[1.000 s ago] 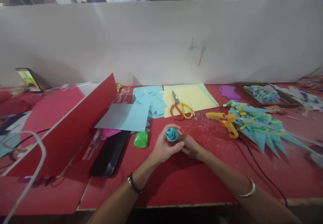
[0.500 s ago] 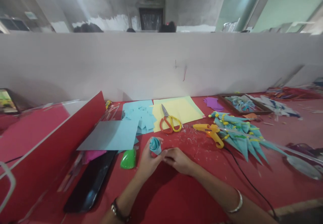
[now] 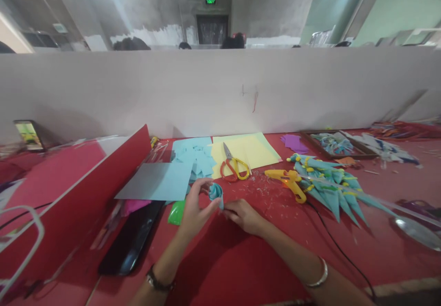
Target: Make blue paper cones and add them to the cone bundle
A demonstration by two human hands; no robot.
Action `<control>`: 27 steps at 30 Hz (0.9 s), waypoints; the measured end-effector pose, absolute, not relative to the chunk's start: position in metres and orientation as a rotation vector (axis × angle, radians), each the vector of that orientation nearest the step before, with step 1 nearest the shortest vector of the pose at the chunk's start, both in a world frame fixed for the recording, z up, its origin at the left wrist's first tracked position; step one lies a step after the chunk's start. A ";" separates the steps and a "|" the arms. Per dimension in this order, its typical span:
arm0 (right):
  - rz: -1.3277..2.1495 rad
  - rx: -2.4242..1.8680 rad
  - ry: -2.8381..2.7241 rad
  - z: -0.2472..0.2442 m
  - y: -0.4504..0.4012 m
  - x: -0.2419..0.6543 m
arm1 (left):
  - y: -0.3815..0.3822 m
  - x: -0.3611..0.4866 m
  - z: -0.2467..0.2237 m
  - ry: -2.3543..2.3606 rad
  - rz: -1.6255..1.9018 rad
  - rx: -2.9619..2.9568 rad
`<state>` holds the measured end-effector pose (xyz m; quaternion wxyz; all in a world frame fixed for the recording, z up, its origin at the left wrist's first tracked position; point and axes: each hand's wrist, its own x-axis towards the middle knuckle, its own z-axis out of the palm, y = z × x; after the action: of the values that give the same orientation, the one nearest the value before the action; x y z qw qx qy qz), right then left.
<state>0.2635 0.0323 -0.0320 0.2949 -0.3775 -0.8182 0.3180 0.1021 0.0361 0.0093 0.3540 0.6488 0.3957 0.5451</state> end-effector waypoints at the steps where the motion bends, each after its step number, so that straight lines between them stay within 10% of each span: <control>1: 0.835 -1.013 -2.177 -0.032 0.032 0.264 | 0.036 0.102 0.012 1.039 1.400 1.703; 27: 0.757 -1.135 -2.208 -0.030 0.034 0.265 | 0.038 0.105 0.003 0.821 1.334 1.420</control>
<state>0.2647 0.0336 -0.0300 0.2696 -0.4210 -0.8193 0.2808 0.1050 0.0376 0.0033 0.4914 0.5848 0.3382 0.5497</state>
